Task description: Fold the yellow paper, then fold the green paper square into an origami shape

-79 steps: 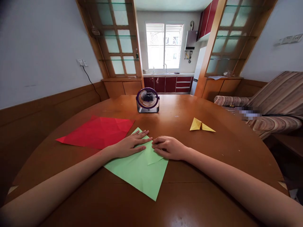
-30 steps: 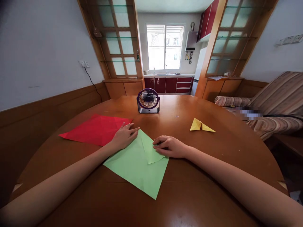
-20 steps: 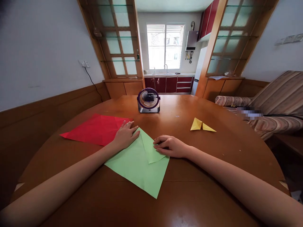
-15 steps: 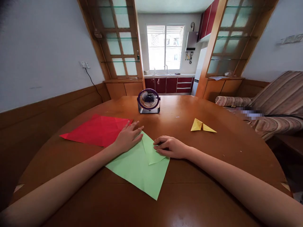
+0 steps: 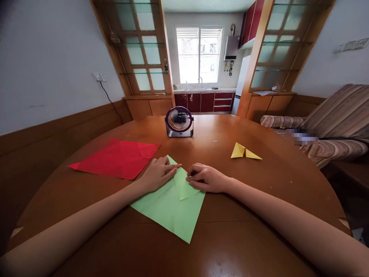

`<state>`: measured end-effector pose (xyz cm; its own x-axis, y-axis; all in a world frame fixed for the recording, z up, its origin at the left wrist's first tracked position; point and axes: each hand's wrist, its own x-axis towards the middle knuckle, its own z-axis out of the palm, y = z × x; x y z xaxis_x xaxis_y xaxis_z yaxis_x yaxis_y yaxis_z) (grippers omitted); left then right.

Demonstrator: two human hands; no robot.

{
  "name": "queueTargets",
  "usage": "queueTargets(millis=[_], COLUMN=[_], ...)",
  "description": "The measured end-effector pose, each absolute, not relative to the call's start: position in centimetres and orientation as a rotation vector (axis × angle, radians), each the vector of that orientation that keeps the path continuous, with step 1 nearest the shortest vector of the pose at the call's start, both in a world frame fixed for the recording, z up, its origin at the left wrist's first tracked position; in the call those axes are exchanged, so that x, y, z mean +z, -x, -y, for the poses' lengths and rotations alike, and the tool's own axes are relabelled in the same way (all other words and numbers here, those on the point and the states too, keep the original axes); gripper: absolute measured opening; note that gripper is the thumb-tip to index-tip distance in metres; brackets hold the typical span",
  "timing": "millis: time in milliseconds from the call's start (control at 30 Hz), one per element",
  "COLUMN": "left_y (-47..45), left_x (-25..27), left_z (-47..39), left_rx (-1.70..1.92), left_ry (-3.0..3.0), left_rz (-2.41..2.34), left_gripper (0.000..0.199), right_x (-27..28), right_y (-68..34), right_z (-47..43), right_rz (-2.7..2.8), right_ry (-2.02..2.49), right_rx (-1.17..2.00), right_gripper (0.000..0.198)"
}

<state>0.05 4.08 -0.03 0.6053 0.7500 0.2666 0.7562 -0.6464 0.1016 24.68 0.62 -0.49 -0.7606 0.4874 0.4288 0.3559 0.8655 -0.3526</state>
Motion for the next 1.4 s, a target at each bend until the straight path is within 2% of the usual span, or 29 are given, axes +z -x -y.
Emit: queueTargets(millis=[400,833,1033,1200,1400], left_y=[2.4,1.1,0.6,-0.1,0.2], left_x=[0.2,0.2,0.9,0.8,0.0], left_z=[-7.5,-6.2,-4.5,-2.9,-3.9], left_rx=[-0.317,-0.472,-0.554,-0.516,-0.428], left_ry=[2.523,2.661,2.493,2.725,2.777], left_rz=[1.559,1.342,1.223,1.001,1.191], left_gripper=[0.046,0.042,0.041,0.036,0.038], right_x=[-0.5,-0.4,-0.4,-0.5,-0.4], right_y=[-24.6,-24.6,-24.5,-24.6,-24.6], right_z=[-0.6,-0.7,-0.7,-0.7,-0.6], right_rz=[2.508,2.507,2.518,2.513,2.517], right_ry=[0.613,0.594,0.612,0.620,0.623], right_rx=[0.354,0.343,0.347,0.352,0.355], right_gripper=[0.025,0.024,0.024,0.024,0.024])
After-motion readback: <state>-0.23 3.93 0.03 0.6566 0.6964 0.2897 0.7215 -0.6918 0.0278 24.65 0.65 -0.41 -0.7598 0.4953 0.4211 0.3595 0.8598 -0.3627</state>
